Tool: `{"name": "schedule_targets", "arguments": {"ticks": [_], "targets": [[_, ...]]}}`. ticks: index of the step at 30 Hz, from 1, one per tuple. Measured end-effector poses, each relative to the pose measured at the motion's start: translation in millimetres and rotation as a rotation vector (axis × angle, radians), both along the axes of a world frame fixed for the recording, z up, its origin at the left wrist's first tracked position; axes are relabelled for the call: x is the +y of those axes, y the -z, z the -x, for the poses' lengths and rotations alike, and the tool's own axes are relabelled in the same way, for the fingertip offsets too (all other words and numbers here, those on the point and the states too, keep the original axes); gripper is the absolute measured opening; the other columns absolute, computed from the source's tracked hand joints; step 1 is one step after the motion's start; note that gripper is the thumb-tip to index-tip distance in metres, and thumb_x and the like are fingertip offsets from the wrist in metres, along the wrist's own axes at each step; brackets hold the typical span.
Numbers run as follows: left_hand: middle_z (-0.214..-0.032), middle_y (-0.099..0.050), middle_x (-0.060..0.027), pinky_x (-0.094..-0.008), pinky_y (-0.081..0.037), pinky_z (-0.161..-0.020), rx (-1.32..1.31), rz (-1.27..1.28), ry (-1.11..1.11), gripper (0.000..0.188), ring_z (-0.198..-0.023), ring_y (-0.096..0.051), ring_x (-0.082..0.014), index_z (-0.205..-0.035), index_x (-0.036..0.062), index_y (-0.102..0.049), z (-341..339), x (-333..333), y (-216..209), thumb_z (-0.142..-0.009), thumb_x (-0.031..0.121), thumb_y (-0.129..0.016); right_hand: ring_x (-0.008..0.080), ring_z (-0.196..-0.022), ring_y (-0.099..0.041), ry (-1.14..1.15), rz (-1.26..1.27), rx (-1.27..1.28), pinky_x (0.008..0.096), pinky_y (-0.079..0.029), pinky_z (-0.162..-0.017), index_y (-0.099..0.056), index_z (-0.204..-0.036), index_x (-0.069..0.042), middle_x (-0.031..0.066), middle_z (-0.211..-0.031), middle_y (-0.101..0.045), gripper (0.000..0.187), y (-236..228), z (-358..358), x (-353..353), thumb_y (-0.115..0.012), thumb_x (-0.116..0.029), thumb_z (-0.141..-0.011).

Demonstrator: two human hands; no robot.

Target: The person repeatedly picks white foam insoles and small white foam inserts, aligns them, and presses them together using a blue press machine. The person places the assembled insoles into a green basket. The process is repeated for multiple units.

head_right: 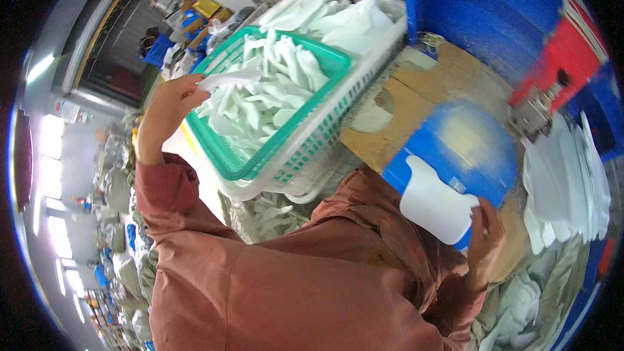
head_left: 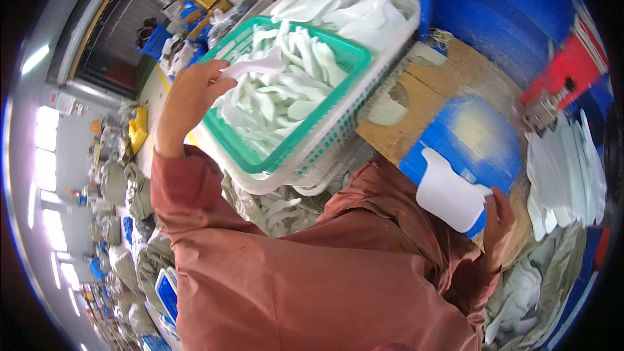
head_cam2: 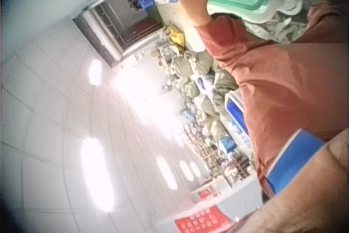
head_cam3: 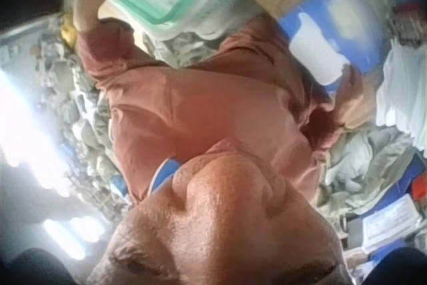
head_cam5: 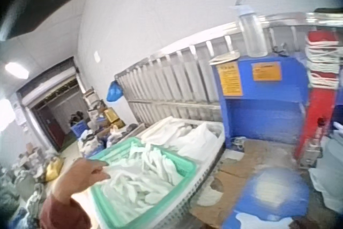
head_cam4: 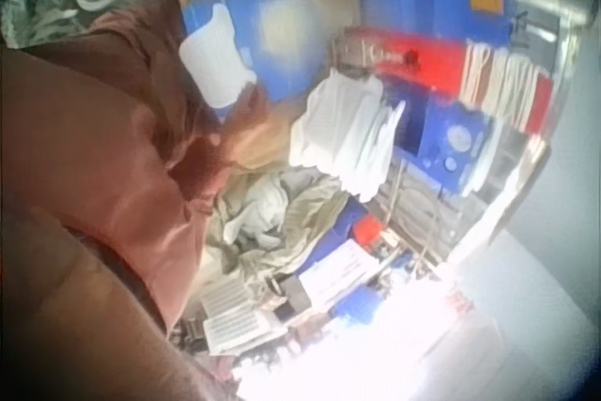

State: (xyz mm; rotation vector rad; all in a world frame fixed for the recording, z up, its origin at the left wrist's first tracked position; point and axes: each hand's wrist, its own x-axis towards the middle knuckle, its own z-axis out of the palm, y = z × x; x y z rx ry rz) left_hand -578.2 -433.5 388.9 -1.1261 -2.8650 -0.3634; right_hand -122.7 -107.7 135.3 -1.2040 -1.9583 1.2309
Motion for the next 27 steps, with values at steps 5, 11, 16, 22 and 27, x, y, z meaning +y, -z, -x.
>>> {"name": "schedule_targets", "arguments": {"ticks": [5,11,16,22,27], "targets": [[-0.110,-0.076,-0.0209,-0.0395,-0.057,-0.080,-0.001,-0.087,0.354,0.038,-0.089,-0.074,-0.0357,-0.127,0.0010,-0.073,-80,50,-2,-0.093,0.016,-0.079,0.0382,-0.126,-0.064,-0.253,-0.590,0.066,0.0466,-0.054,-0.103,-0.068,-0.136,-0.004,0.0179,-0.134,-0.069,0.054,-70,31,-15,-0.079,0.003,-0.083],[-0.104,-0.074,-0.0218,-0.0446,-0.058,-0.076,-0.184,0.004,0.914,0.044,-0.088,-0.072,-0.0399,-0.125,-0.0015,-0.072,-149,137,46,-0.083,0.003,-0.082,0.0468,-0.146,-0.045,-0.515,-0.818,0.288,0.0594,-0.035,-0.123,-0.051,-0.155,-0.007,0.0253,-0.155,-0.048,0.082,-95,53,-45,-0.084,-0.035,-0.085],[-0.096,-0.072,-0.0208,-0.0392,-0.055,-0.078,-0.417,-0.082,0.958,0.041,-0.083,-0.070,-0.0345,-0.119,-0.0066,-0.072,-186,174,76,-0.079,0.001,-0.079,0.0448,-0.119,-0.060,-0.477,-0.634,0.340,0.0542,-0.047,-0.107,-0.055,-0.144,-0.001,0.0235,-0.129,-0.059,0.070,-60,24,-46,-0.081,-0.030,-0.086],[-0.099,-0.075,-0.0188,-0.0369,-0.056,-0.077,-0.560,-0.103,1.030,0.039,-0.086,-0.072,-0.0298,-0.118,-0.0053,-0.073,-182,193,102,-0.080,0.002,-0.078,0.0399,-0.105,-0.062,-0.426,-0.600,0.220,0.0485,-0.051,-0.094,-0.055,-0.143,0.000,0.0197,-0.120,-0.060,0.073,-41,10,-55,-0.082,-0.027,-0.082],[-0.100,-0.076,-0.0180,-0.0360,-0.055,-0.077,-0.660,-0.082,0.978,0.039,-0.086,-0.072,-0.0280,-0.119,-0.0040,-0.074,-176,201,116,-0.081,0.002,-0.078,0.0401,-0.117,-0.061,-0.522,-0.580,0.068,0.0480,-0.050,-0.101,-0.051,-0.148,0.003,0.0221,-0.134,-0.058,0.074,-31,5,-57,-0.080,-0.030,-0.088]]}}
